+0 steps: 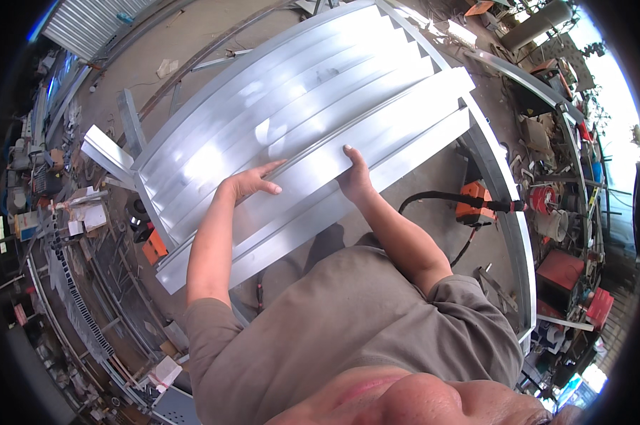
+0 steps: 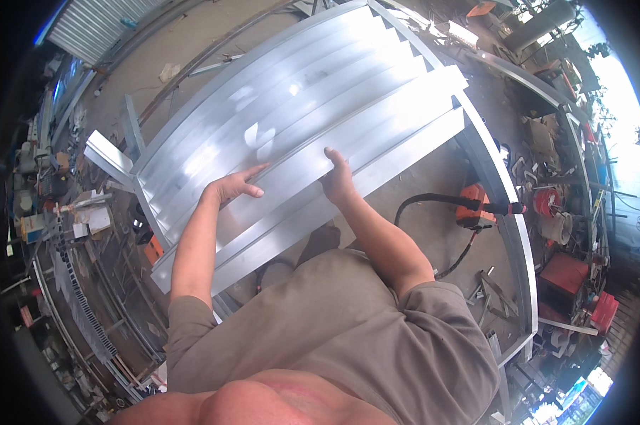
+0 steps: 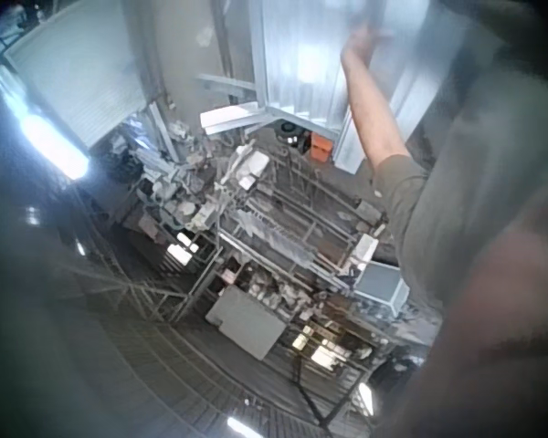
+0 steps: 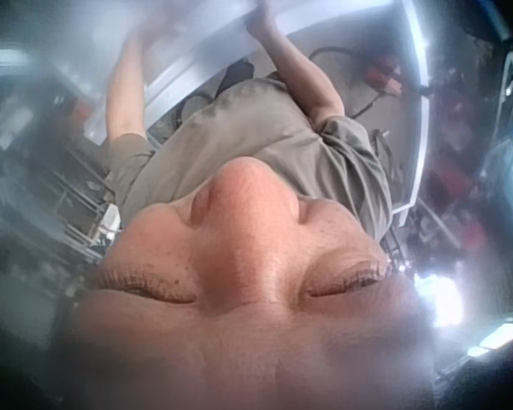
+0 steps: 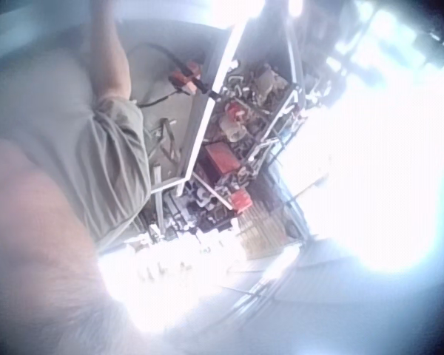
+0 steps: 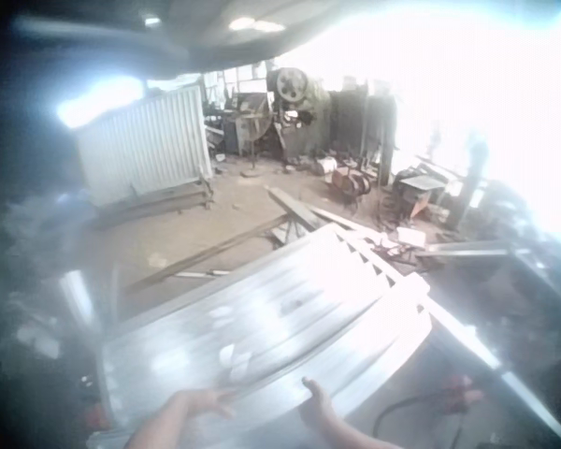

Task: The person assembles a metal frame by placing long metal strips into a curved frame and securing them with a pneumatic nail gun. The person repeatedly picks up strips, aligns them, and fastens them in place.

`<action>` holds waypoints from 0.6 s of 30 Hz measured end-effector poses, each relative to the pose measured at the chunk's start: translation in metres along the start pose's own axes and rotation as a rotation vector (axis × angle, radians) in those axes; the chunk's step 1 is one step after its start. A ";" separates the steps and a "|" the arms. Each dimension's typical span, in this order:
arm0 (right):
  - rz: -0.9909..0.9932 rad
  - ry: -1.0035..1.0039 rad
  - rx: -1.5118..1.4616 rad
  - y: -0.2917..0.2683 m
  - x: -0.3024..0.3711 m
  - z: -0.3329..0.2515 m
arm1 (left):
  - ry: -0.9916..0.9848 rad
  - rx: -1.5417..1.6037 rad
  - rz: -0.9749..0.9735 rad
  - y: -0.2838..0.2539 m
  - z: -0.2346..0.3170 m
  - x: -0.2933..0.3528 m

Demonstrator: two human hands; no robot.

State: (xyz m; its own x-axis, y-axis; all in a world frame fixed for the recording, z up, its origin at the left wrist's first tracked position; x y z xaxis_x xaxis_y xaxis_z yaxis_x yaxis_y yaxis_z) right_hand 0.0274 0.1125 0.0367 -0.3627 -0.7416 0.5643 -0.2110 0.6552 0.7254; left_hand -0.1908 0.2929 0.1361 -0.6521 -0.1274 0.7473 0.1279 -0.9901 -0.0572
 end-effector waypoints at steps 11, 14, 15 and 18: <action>0.279 0.058 0.133 0.006 -0.008 -0.002 | 0.067 -0.113 0.002 -0.014 -0.023 -0.032; 0.335 -0.007 0.182 0.018 -0.008 -0.005 | 0.061 -0.352 0.148 -0.004 -0.013 -0.023; 0.379 0.010 0.205 0.020 -0.009 -0.006 | 0.052 -0.451 0.216 0.001 -0.008 -0.019; 0.400 0.040 0.264 0.023 -0.013 -0.008 | 0.155 -0.763 0.463 0.023 0.009 -0.001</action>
State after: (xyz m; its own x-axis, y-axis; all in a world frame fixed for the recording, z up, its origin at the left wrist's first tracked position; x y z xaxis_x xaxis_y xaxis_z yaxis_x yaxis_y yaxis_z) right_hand 0.0343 0.1360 0.0494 -0.4287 -0.4259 0.7968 -0.2875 0.9004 0.3265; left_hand -0.1804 0.2709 0.1397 -0.7588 -0.4745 0.4462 -0.0920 -0.6001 -0.7946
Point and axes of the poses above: each hand's wrist, its own x-axis away from the middle knuckle, its own y-axis out of the palm, z = x × y, the point moved 4 cm from there along -x, towards the middle knuckle, and after that the axes turned 1 degree about z, right-handed, at the moved point
